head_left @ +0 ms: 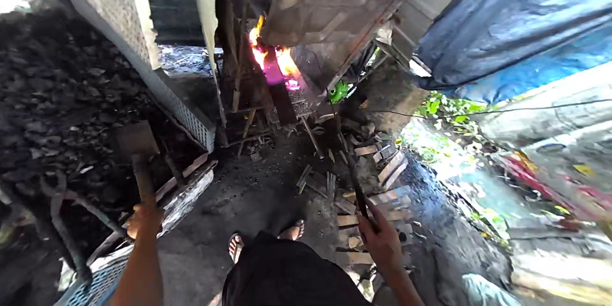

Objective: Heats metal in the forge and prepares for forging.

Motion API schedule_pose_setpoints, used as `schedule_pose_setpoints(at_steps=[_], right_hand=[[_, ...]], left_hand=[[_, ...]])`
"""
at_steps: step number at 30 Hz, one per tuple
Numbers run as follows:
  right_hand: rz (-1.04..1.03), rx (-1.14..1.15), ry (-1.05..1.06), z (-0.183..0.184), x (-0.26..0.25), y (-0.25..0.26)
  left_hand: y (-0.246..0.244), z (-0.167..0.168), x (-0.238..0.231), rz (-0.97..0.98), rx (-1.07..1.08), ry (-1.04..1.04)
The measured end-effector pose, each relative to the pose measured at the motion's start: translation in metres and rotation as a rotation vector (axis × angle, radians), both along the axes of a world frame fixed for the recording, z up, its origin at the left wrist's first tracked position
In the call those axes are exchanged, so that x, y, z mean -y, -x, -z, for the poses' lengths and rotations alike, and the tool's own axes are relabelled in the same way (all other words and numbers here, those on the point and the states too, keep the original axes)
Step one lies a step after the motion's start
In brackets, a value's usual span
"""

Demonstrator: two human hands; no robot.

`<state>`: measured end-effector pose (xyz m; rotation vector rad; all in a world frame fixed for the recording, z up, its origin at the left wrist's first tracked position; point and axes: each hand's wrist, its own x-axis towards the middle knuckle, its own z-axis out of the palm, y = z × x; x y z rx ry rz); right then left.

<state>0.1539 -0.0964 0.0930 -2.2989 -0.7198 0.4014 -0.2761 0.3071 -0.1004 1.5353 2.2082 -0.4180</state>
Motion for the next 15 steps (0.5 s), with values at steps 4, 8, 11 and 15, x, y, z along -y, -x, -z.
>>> schedule_pose_setpoints(at_steps=[4,8,11,15], right_hand=[[0.016,0.019,-0.003,-0.001,0.016,0.004],[0.006,0.019,0.058,0.003,0.030,-0.007],[-0.029,0.061,0.123,0.003,0.032,-0.031],[-0.124,0.102,0.238,-0.018,0.032,-0.075]], left_hand=[[0.002,-0.024,-0.008,-0.231,0.724,-0.142],[-0.017,-0.095,0.020,-0.413,1.277,-0.225],[-0.044,-0.157,0.071,-0.325,1.282,-0.267],[-0.078,-0.230,0.164,-0.158,1.257,-0.215]])
